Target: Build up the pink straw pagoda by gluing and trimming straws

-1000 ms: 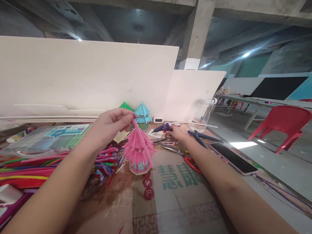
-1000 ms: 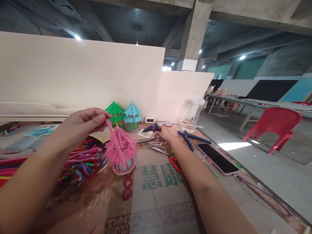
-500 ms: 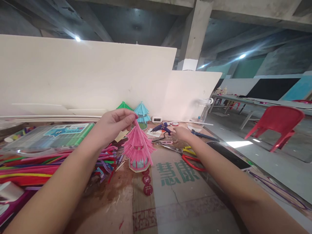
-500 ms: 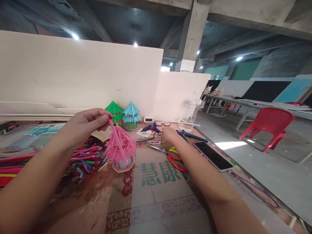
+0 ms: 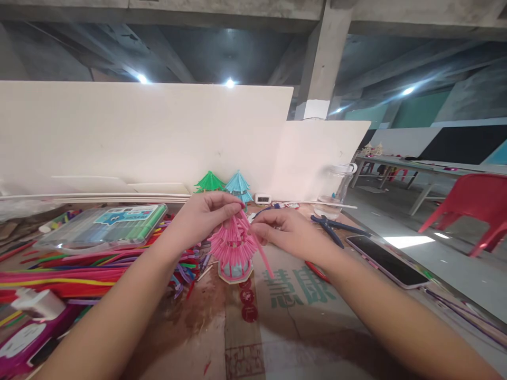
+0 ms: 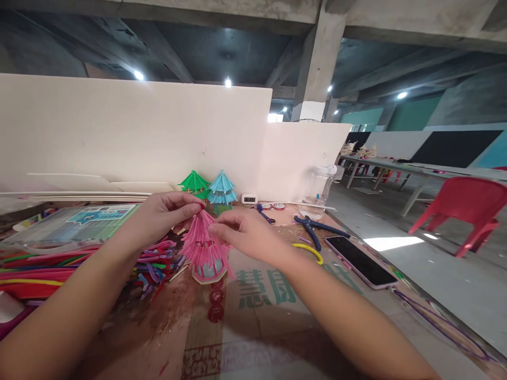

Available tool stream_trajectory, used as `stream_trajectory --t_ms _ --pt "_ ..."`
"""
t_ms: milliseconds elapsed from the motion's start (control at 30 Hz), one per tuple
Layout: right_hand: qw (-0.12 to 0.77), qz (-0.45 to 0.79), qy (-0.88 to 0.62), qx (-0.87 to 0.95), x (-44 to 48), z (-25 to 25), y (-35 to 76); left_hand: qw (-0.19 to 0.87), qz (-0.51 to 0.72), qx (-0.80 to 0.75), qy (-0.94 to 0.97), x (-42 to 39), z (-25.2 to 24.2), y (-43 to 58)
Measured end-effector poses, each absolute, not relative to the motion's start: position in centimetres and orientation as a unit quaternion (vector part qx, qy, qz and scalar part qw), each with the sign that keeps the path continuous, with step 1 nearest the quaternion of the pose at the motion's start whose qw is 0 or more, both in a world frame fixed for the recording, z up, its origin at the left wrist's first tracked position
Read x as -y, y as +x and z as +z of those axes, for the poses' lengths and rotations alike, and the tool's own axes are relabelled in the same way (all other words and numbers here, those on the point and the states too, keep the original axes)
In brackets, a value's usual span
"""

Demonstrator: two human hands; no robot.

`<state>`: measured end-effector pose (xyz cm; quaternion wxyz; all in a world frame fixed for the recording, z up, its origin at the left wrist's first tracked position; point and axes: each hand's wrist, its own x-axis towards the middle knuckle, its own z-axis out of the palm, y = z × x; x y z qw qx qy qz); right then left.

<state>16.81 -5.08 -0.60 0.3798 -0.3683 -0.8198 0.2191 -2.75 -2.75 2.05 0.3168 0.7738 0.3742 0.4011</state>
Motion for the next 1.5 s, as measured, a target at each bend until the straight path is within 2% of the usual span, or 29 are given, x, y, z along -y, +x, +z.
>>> stream_trajectory --t_ms 167,400,633,967,1500 --pt "0.376 0.248 -0.373 0.811 5.0 -1.5 16.3 0.295 0.392 -0.386 0.781 2.6 1.9 -2.8" --pt "0.395 0.083 -0.410 0.818 5.0 -3.2 16.7 0.124 0.455 -0.424 0.773 1.0 1.8 -3.7" --pt "0.374 0.042 -0.420 0.826 4.1 -4.4 16.1 0.153 0.379 -0.406 0.817 -0.6 1.1 -4.0" --pt "0.308 0.035 -0.457 0.834 4.0 -2.5 15.4 0.129 0.345 -0.425 0.827 -0.1 1.1 -3.6" --pt "0.335 0.006 -0.421 0.843 4.3 -3.8 15.7 0.126 0.336 -0.434 0.827 0.0 0.9 -3.5"
